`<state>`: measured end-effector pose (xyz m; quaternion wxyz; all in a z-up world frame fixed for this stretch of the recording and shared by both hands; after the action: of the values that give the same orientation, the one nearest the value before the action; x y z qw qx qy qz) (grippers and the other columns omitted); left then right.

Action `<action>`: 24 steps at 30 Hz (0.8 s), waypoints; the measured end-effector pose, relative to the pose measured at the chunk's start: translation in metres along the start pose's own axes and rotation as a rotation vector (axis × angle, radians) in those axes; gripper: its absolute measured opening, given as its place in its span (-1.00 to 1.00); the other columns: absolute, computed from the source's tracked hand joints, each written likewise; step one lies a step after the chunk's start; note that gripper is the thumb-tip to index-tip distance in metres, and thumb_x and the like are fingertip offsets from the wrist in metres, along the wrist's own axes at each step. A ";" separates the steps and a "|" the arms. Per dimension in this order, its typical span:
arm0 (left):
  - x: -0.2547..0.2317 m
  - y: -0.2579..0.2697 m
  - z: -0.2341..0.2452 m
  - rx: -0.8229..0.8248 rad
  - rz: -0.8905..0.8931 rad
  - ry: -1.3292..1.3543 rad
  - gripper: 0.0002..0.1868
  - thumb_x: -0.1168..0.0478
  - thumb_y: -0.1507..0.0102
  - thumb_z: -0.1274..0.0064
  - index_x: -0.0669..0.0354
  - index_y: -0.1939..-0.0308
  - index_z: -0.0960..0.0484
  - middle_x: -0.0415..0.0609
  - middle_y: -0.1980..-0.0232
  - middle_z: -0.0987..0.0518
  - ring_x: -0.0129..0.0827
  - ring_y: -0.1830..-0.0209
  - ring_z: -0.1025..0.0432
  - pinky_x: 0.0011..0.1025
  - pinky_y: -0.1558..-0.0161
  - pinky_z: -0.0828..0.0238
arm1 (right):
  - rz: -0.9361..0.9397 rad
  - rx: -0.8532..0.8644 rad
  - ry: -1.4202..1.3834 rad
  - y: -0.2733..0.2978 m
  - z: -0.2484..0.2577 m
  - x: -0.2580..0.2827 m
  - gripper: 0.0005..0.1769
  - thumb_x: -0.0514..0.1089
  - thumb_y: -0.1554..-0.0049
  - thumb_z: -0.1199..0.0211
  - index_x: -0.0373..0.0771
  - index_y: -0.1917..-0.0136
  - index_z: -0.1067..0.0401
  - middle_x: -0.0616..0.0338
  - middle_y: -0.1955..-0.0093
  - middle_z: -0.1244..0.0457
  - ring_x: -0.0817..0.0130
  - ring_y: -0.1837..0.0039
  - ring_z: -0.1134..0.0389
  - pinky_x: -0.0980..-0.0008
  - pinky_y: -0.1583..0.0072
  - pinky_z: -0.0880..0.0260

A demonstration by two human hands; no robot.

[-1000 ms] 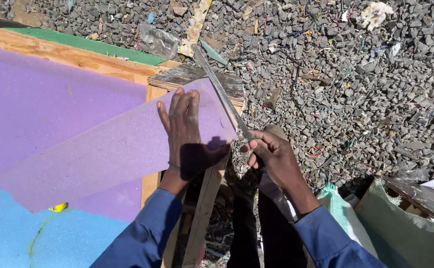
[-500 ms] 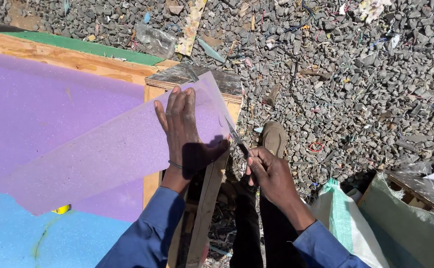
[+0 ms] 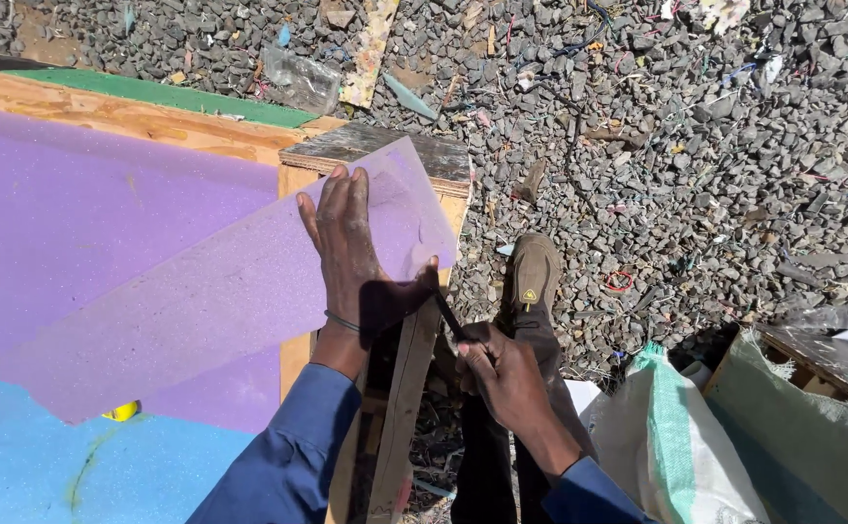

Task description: Measuring a purple foam sheet with a tape measure and cutting it into strips using a knife and a metal straight edge.

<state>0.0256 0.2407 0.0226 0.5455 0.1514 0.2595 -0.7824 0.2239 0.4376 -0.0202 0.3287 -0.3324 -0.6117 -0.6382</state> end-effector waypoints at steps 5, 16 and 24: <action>-0.032 -0.007 0.002 0.033 0.177 -0.019 0.45 -0.72 -0.41 -0.02 -0.02 -1.12 0.15 0.20 -1.18 0.09 0.30 -1.24 0.28 0.73 -1.04 0.58 | -0.103 0.133 0.180 0.013 0.001 -0.014 -0.48 0.34 -0.56 -0.11 0.00 -0.33 -0.70 0.27 0.04 -0.63 0.43 0.10 -0.60 0.33 0.02 -0.62; -0.060 -0.012 0.003 -0.211 0.749 -0.218 0.25 -0.16 -0.07 -0.62 0.10 -0.73 -0.32 0.30 -1.00 -0.18 0.41 -0.98 -0.13 0.49 -0.66 -0.30 | -0.248 0.184 0.110 0.036 0.010 -0.020 -0.46 0.31 -0.53 -0.13 -0.04 -0.38 -0.72 0.31 0.16 -0.57 0.45 0.24 -0.62 0.36 0.15 -0.63; -0.020 0.013 0.016 -0.257 0.551 -0.071 -0.76 -0.07 -0.17 -0.43 -0.08 0.25 -0.85 -0.09 -0.32 -0.60 0.12 -0.58 -0.51 0.22 -0.11 -0.66 | 0.105 -0.081 0.254 -0.085 -0.050 0.033 -0.86 -0.09 -0.66 -0.26 -0.04 -0.22 -0.61 0.35 0.28 -0.27 0.51 0.36 -0.03 0.35 0.24 -0.11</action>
<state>0.0462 0.2440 0.0427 0.7606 0.1182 0.2862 -0.5706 0.1336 0.3906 -0.0423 0.4227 -0.2938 -0.5207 -0.6811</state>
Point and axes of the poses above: each hand's wrist, its own y-axis away from the middle knuckle, its own z-axis out of the back of the hand, x = y × z, the point moved 3 cm from there along -y, towards the middle knuckle
